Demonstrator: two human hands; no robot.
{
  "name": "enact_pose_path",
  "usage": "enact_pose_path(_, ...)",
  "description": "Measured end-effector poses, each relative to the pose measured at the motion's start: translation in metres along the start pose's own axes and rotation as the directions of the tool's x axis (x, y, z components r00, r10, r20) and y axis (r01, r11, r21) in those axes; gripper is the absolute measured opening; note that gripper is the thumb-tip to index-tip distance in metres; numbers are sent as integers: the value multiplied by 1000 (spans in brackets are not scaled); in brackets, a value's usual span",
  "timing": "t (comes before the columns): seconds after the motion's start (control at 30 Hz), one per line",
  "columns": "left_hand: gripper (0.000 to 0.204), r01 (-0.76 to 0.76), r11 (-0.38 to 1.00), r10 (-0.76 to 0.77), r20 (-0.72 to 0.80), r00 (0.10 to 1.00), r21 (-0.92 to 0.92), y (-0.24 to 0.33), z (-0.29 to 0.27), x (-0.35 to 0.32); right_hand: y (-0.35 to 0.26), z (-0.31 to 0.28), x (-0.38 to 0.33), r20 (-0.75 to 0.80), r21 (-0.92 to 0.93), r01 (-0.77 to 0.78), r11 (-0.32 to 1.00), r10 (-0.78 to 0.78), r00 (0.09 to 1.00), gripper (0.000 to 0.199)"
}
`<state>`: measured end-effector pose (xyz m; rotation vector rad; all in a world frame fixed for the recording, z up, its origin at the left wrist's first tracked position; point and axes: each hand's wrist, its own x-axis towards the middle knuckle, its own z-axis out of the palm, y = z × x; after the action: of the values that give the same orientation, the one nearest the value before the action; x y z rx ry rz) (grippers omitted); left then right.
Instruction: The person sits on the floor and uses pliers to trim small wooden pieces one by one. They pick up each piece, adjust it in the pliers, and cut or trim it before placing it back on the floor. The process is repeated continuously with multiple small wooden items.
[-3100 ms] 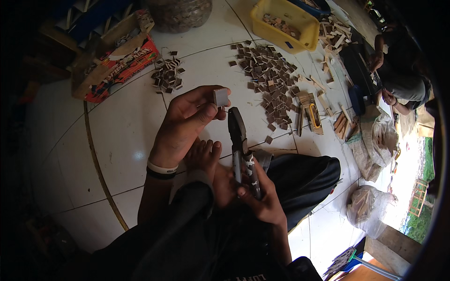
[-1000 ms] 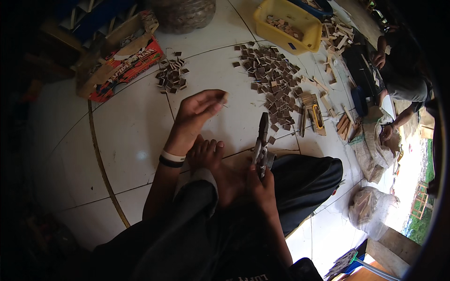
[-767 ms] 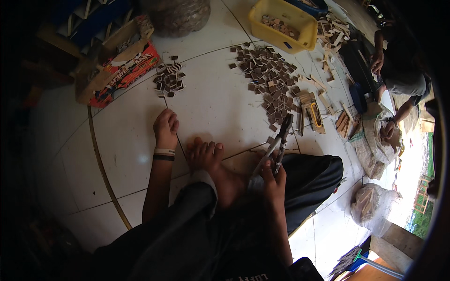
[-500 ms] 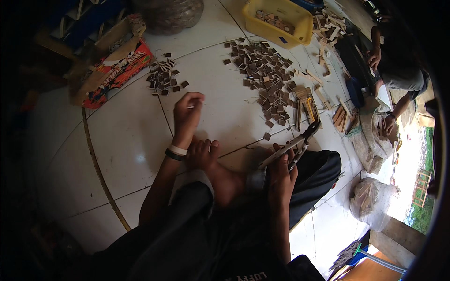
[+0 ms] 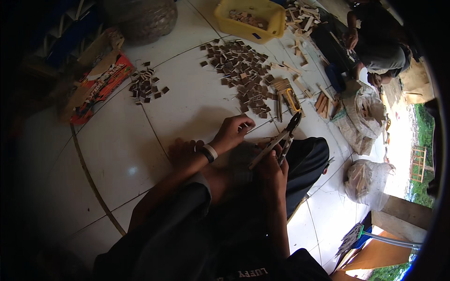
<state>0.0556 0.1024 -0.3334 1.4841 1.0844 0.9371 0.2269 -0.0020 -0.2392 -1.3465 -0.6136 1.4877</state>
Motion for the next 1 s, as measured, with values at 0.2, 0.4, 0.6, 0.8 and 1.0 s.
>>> enact_pose_path(0.2,22,51,831,-179,-180,967,-554,63,-43,-10,-1,4,-2,105,-292,-47,955,81,991,51)
enact_pose_path(0.4,26,-67,837,-198,-416,888,-543,103,-61,-24,6,25,-22,228,-382,212,900,-130,965,28)
enact_pose_path(0.6,26,-78,833,-184,-407,895,-548,113,-62,-26,1,36,-24,308,-550,274,789,-113,945,33)
enact_pose_path(0.8,25,-76,828,-152,-352,924,-556,116,-62,-27,6,40,-16,309,-519,383,764,-250,918,27)
enact_pose_path(1.0,24,-71,811,-158,-332,930,-581,115,-60,-26,12,38,-16,303,-517,386,764,-258,917,31)
